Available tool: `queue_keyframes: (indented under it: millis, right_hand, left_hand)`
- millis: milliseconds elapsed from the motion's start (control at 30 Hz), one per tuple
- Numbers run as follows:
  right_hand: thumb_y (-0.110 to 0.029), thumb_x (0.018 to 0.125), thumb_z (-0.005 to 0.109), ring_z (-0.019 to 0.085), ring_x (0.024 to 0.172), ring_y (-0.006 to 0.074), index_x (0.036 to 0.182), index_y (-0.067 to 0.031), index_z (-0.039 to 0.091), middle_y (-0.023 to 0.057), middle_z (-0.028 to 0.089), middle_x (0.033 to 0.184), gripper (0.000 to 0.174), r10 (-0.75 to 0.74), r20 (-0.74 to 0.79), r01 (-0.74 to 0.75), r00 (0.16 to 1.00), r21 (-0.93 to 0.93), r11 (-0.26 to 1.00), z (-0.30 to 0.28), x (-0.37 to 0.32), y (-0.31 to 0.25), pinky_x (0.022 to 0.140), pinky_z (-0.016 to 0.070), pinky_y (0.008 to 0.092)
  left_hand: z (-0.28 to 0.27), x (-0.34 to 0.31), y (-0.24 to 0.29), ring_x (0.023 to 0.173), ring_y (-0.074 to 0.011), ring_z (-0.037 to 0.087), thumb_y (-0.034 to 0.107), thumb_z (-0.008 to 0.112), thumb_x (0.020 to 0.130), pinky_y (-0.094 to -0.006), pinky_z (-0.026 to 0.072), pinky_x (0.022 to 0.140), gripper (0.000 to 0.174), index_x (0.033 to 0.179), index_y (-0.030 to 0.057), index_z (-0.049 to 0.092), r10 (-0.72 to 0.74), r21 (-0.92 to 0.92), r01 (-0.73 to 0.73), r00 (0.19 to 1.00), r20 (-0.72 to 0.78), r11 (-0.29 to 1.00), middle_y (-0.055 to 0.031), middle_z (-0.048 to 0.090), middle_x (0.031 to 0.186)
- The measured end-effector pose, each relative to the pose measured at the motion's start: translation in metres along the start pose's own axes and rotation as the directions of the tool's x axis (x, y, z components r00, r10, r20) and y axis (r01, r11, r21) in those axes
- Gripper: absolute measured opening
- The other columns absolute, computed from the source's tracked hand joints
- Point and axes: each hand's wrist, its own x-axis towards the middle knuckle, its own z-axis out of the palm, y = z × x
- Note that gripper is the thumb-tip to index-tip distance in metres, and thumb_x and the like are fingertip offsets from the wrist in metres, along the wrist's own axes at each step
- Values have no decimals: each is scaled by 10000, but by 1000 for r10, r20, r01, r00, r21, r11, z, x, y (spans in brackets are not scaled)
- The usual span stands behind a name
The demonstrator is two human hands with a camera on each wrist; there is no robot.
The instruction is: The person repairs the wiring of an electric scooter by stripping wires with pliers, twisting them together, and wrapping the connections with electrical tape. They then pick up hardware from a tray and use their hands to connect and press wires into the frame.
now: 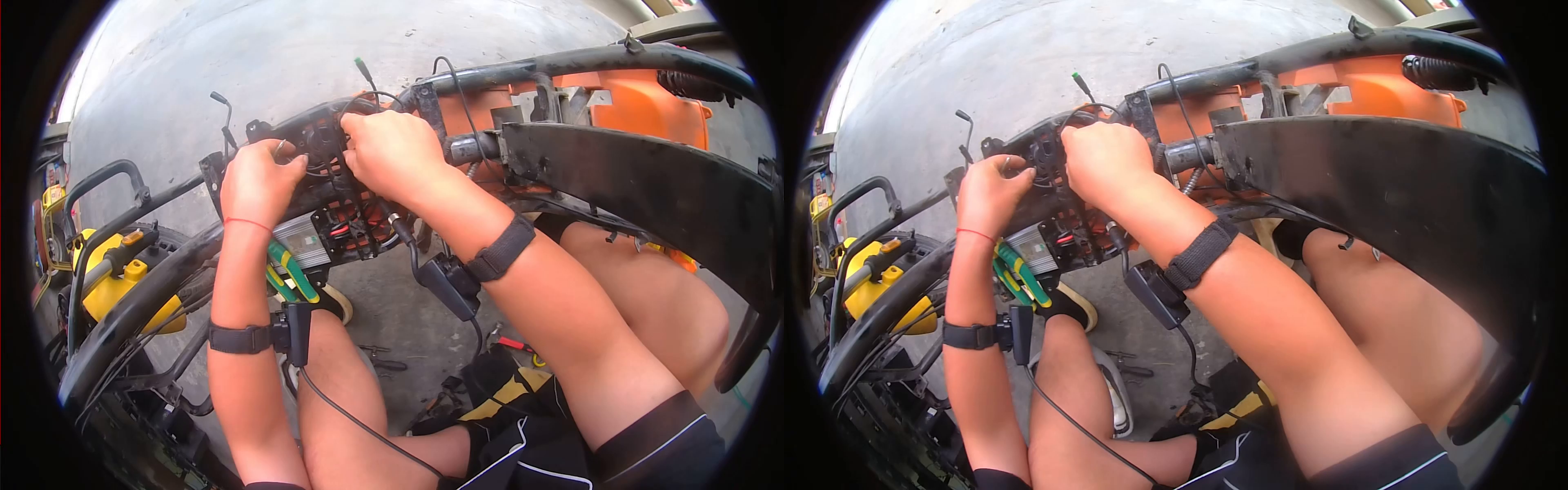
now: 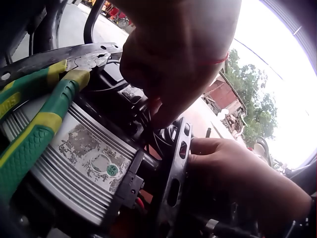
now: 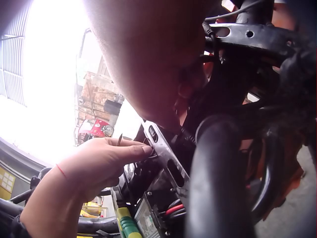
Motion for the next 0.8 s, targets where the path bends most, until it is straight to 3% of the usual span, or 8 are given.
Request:
queue_keyframes:
  millis: [233, 333, 800]
  right_hand:
    - [-196, 808, 646, 693, 789, 345, 935, -71, 652, 137, 702, 786, 177, 10, 18, -9, 1000, -6, 1000, 0, 1, 0, 703, 544, 471]
    - [-196, 809, 648, 693, 791, 345, 939, -71, 652, 140, 702, 787, 181, 13, 15, -13, 1000, -5, 1000, 0, 1, -2, 702, 543, 473]
    - [-212, 810, 670, 692, 785, 348, 949, -74, 650, 143, 701, 789, 197, 11, 16, -11, 1000, -16, 1000, 0, 1, -1, 693, 545, 472]
  left_hand:
    - [2, -3, 10, 935, -329, 696, 295, 694, 821, -419, 538, 836, 289, 1063, 147, 751, -97, 73, 93, 993, 66, 993, -156, 727, 953]
    - [7, 0, 7, 938, -328, 695, 296, 688, 826, -423, 537, 839, 278, 1052, 148, 752, -25, 36, 24, 999, 38, 999, -153, 727, 958]
    - [5, -5, 12, 949, -335, 689, 291, 687, 830, -430, 536, 839, 280, 1060, 145, 745, -56, 89, 53, 998, 27, 995, -150, 725, 975]
